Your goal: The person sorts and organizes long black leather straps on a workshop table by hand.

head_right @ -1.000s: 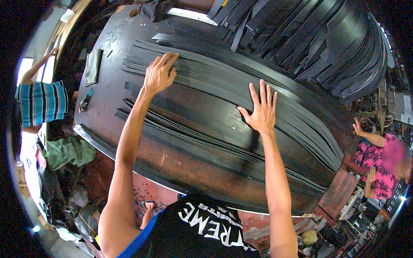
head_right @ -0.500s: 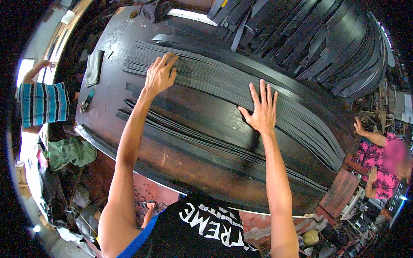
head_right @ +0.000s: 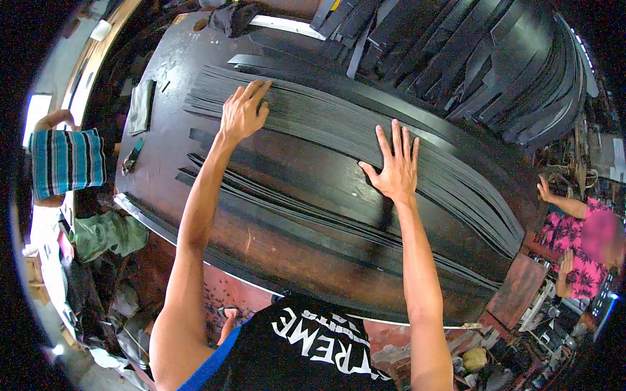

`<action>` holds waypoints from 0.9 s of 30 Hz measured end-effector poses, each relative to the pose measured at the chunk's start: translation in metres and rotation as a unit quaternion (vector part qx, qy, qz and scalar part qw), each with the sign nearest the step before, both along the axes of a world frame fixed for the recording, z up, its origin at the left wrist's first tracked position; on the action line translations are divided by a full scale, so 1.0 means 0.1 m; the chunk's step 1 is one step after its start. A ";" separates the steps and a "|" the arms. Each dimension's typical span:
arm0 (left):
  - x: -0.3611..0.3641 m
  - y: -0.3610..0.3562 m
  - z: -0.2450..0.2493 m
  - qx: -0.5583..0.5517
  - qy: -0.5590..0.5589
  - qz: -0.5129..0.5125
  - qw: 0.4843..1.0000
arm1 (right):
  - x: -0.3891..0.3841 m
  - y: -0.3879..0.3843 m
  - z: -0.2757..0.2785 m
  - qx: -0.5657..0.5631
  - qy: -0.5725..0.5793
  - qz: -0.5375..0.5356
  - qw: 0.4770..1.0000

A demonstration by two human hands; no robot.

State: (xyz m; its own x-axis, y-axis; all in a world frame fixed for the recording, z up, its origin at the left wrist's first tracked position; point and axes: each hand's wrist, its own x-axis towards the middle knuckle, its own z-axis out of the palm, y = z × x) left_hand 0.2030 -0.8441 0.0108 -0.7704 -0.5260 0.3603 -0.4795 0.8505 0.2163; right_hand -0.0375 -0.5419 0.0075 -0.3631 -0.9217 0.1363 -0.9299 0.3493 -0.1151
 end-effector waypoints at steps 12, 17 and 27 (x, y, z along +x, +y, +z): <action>0.02 0.01 -0.01 -0.024 -0.004 0.005 1.000 | 0.00 0.00 -0.01 -0.002 -0.002 0.001 1.000; 0.01 -0.01 0.01 -0.006 -0.005 -0.003 1.000 | 0.00 0.01 -0.02 -0.006 0.002 0.003 1.000; 0.02 -0.02 0.05 0.013 -0.025 -0.025 0.999 | 0.00 0.01 -0.01 0.003 -0.003 0.002 1.000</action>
State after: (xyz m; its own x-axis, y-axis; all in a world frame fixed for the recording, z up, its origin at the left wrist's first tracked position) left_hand 0.2049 -0.8459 0.0153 -0.8125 -0.4951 0.3078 -0.4470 0.8680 0.2162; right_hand -0.0375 -0.5408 0.0068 -0.3609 -0.9238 0.1280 -0.9303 0.3469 -0.1190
